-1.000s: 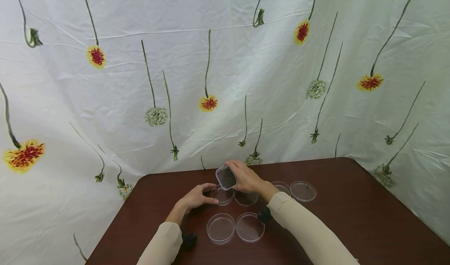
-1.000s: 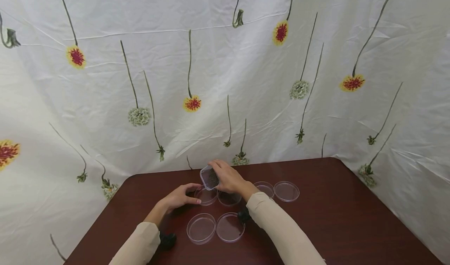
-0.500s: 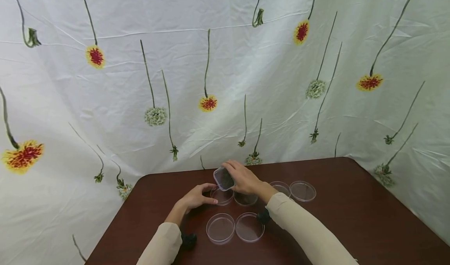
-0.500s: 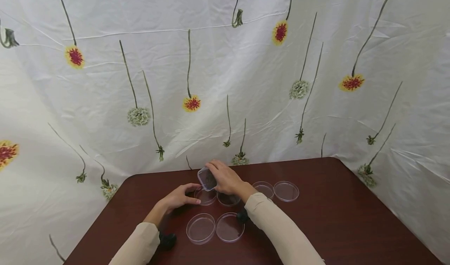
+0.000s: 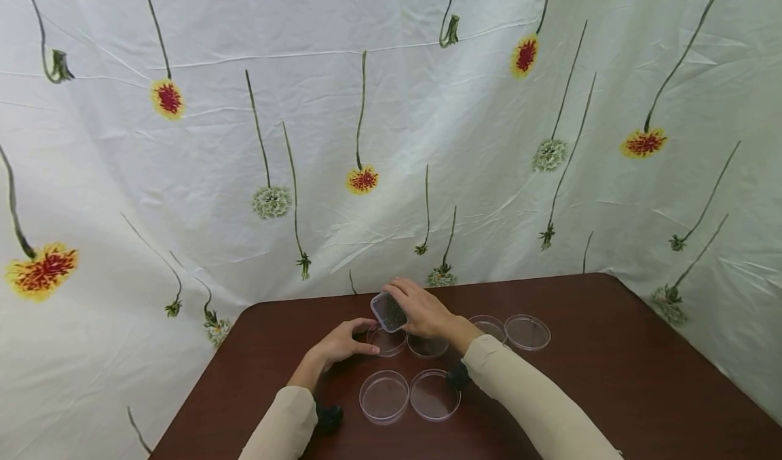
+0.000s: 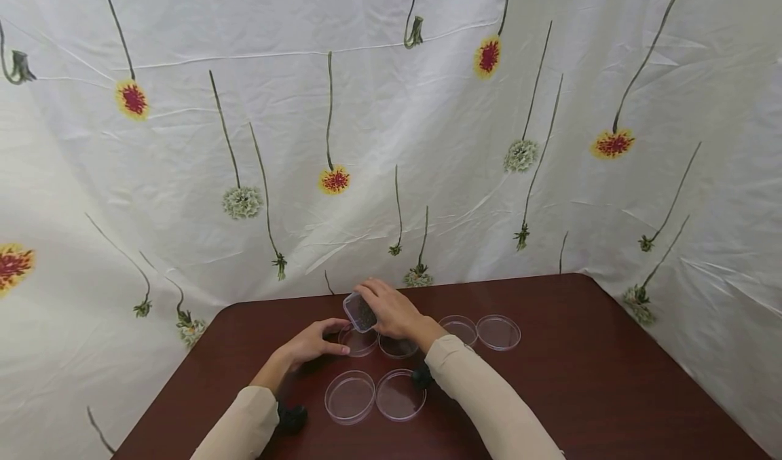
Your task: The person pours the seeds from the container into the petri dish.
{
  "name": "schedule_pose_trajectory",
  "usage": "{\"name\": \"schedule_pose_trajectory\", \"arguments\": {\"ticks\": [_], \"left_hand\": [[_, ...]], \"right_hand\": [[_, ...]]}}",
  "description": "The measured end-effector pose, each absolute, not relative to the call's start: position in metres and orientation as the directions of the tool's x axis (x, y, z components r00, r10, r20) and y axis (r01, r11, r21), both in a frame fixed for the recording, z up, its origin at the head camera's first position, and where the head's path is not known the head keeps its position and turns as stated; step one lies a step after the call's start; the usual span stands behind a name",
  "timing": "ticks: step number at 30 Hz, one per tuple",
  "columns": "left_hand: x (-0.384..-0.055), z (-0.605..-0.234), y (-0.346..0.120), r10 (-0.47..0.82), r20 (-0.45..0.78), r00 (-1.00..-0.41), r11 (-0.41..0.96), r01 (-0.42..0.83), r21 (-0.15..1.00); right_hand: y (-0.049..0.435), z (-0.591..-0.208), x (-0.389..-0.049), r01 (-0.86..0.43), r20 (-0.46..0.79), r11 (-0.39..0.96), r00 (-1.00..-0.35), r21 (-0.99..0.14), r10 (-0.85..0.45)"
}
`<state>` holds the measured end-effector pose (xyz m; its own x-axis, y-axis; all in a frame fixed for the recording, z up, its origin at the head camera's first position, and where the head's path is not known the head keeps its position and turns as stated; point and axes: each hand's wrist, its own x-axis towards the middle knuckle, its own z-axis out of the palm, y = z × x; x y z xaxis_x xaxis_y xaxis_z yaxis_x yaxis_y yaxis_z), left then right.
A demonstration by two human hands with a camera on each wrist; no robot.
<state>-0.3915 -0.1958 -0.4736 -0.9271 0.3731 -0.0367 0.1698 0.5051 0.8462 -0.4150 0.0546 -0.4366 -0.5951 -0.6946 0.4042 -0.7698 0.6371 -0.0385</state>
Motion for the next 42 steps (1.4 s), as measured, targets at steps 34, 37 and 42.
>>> {"name": "schedule_pose_trajectory", "arguments": {"ticks": [34,37,42], "left_hand": [[-0.3925,-0.4743,-0.1954,0.383,-0.034,-0.923,0.502,0.178,0.846],[-0.3924,-0.4738,-0.1954,0.386,-0.034,-0.922,0.5,0.178,0.848],[-0.3921,-0.4733,-0.1956,0.385,-0.036,-0.922,0.503,0.177,0.846]], "right_hand": [[0.05,-0.4336,-0.4108,-0.763,0.381,0.646,-0.598,-0.001,-0.706],[0.0502,-0.4336,-0.4105,-0.766,0.387,0.643,-0.59,0.009,-0.708],[0.0497,-0.4345,-0.4113,-0.768,0.394,0.64,-0.58,0.027,-0.713]]}}
